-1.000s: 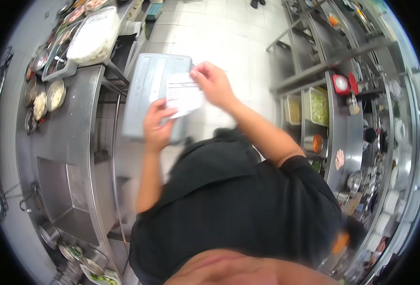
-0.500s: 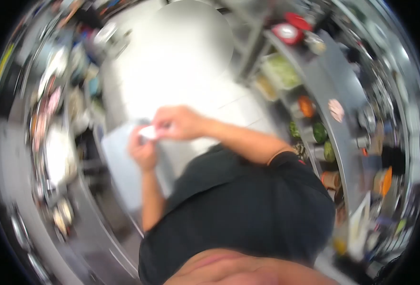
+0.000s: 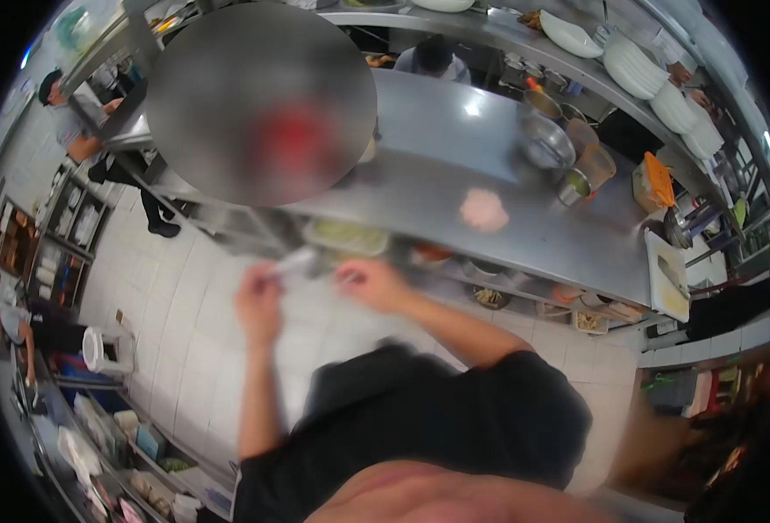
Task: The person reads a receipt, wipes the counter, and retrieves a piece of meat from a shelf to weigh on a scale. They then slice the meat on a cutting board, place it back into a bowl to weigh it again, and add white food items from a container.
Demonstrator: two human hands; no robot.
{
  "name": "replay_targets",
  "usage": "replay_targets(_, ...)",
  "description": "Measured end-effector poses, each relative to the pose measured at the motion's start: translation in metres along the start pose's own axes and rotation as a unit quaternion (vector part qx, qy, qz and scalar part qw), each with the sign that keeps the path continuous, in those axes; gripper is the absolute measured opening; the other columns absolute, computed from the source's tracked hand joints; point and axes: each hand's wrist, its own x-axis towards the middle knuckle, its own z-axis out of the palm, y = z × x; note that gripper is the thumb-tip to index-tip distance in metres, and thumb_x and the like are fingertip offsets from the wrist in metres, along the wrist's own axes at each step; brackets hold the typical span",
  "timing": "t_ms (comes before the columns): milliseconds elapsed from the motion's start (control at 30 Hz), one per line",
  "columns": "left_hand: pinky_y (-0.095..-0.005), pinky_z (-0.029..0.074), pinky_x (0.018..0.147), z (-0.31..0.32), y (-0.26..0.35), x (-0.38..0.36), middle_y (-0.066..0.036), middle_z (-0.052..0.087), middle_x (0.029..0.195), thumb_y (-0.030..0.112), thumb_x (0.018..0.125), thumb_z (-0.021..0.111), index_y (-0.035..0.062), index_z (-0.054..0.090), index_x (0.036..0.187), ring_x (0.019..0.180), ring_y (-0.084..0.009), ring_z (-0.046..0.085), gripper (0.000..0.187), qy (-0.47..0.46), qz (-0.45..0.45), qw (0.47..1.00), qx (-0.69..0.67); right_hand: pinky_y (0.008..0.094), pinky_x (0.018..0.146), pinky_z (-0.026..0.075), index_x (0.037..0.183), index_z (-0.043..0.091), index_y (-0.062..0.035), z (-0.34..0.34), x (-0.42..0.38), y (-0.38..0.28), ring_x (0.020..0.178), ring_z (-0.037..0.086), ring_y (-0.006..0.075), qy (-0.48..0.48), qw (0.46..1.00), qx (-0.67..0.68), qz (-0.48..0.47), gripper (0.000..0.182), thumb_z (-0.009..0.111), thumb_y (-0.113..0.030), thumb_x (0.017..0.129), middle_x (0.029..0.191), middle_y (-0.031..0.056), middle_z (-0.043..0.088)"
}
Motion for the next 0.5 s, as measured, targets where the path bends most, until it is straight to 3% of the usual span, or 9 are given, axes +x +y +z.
replay_targets(67,-0.0213,0.043,0.058,0.004,0.048,0.098,-0.001,0.056,0.072,0.005,0.09,0.051,-0.0005,0.06,0.095,0.062,-0.0073,0.051,0.011,0.021,0.182,0.979,0.084,0.0284,0.06,0.047,0.096,0.062,-0.0043,-0.029,0.013,0.008,0.065,0.059,0.0122,0.052,0.998,-0.012,0.031,0.019,0.064,-0.016,0.081,0.081,0.006,0.065)
replay_targets(133,-0.0207,0.043,0.06,0.025,0.096,0.191,0.0,0.058,0.073,0.015,0.092,0.055,0.0007,0.061,0.099,0.064,-0.0056,0.052,0.016,0.043,0.243,0.969,-0.013,0.0276,0.061,0.048,0.098,0.061,-0.003,-0.046,0.021,0.025,0.065,0.059,0.0126,0.115,0.988,-0.056,0.081,0.021,0.064,-0.016,0.081,0.08,0.0063,0.065)
replay_targets(200,-0.0214,0.044,0.06,0.05,0.123,0.287,-0.001,0.059,0.071,0.021,0.092,0.056,0.0025,0.062,0.098,0.064,-0.0069,0.054,0.021,0.059,0.317,0.946,0.027,0.0277,0.061,0.048,0.097,0.061,-0.0029,-0.059,0.026,0.028,0.066,0.06,0.013,0.132,0.983,-0.071,0.11,0.021,0.064,-0.016,0.081,0.08,0.0067,0.065)
replay_targets(267,-0.0283,0.047,0.063,0.086,0.143,0.371,-0.008,0.064,0.074,0.011,0.085,0.057,0.0064,0.065,0.097,0.066,-0.0169,0.06,0.015,0.116,0.4,0.907,0.056,0.0299,0.063,0.049,0.095,0.062,-0.0036,-0.065,0.026,0.038,0.069,0.063,0.0176,0.161,0.972,-0.095,0.144,0.019,0.062,-0.017,0.081,0.079,0.0093,0.065)
replay_targets(300,-0.0331,0.049,0.07,0.103,0.143,0.42,-0.011,0.066,0.084,0.008,0.084,0.055,0.0084,0.066,0.097,0.076,-0.0255,0.063,0.017,0.164,0.475,0.859,0.099,0.0299,0.063,0.049,0.095,0.062,-0.0036,-0.069,0.026,0.041,0.069,0.063,0.0176,0.206,0.961,-0.097,0.155,0.019,0.062,-0.017,0.081,0.079,0.0093,0.065)
replay_targets(367,-0.0368,0.05,0.075,0.133,0.13,0.525,-0.013,0.066,0.095,0.011,0.086,0.053,0.0125,0.066,0.099,0.088,-0.0286,0.064,0.018,0.134,0.513,0.842,0.102,0.0335,0.066,0.05,0.094,0.062,-0.0056,-0.079,0.023,0.043,0.072,0.064,0.0227,0.218,0.934,-0.211,0.189,0.018,0.061,-0.018,0.081,0.081,0.0107,0.066)
replay_targets(433,-0.0426,0.049,0.076,0.159,0.109,0.625,-0.015,0.064,0.1,0.024,0.09,0.048,0.0151,0.064,0.102,0.091,-0.0352,0.061,0.022,0.102,0.449,0.857,0.23,0.0363,0.068,0.049,0.094,0.062,-0.0073,-0.077,0.009,0.048,0.074,0.063,0.026,0.294,0.902,-0.231,0.215,0.019,0.06,-0.02,0.081,0.082,0.0105,0.066)
replay_targets(467,-0.0458,0.048,0.076,0.164,0.112,0.636,-0.016,0.063,0.102,0.028,0.091,0.045,0.0137,0.063,0.104,0.092,-0.0381,0.06,0.026,0.108,0.411,0.844,0.329,0.0367,0.068,0.049,0.094,0.062,-0.0073,-0.078,0.002,0.05,0.074,0.063,0.0266,0.338,0.885,-0.222,0.229,0.02,0.061,-0.021,0.08,0.081,0.0101,0.066)
replay_targets(500,-0.0463,0.048,0.076,0.174,0.09,0.709,-0.019,0.064,0.096,0.024,0.087,0.046,0.0049,0.062,0.1,0.09,-0.0379,0.061,0.028,0.06,0.483,0.759,0.432,0.0372,0.067,0.049,0.094,0.062,-0.0073,-0.084,-0.003,0.052,0.075,0.063,0.0272,0.376,0.87,-0.216,0.235,0.021,0.062,-0.022,0.08,0.081,0.0097,0.066)
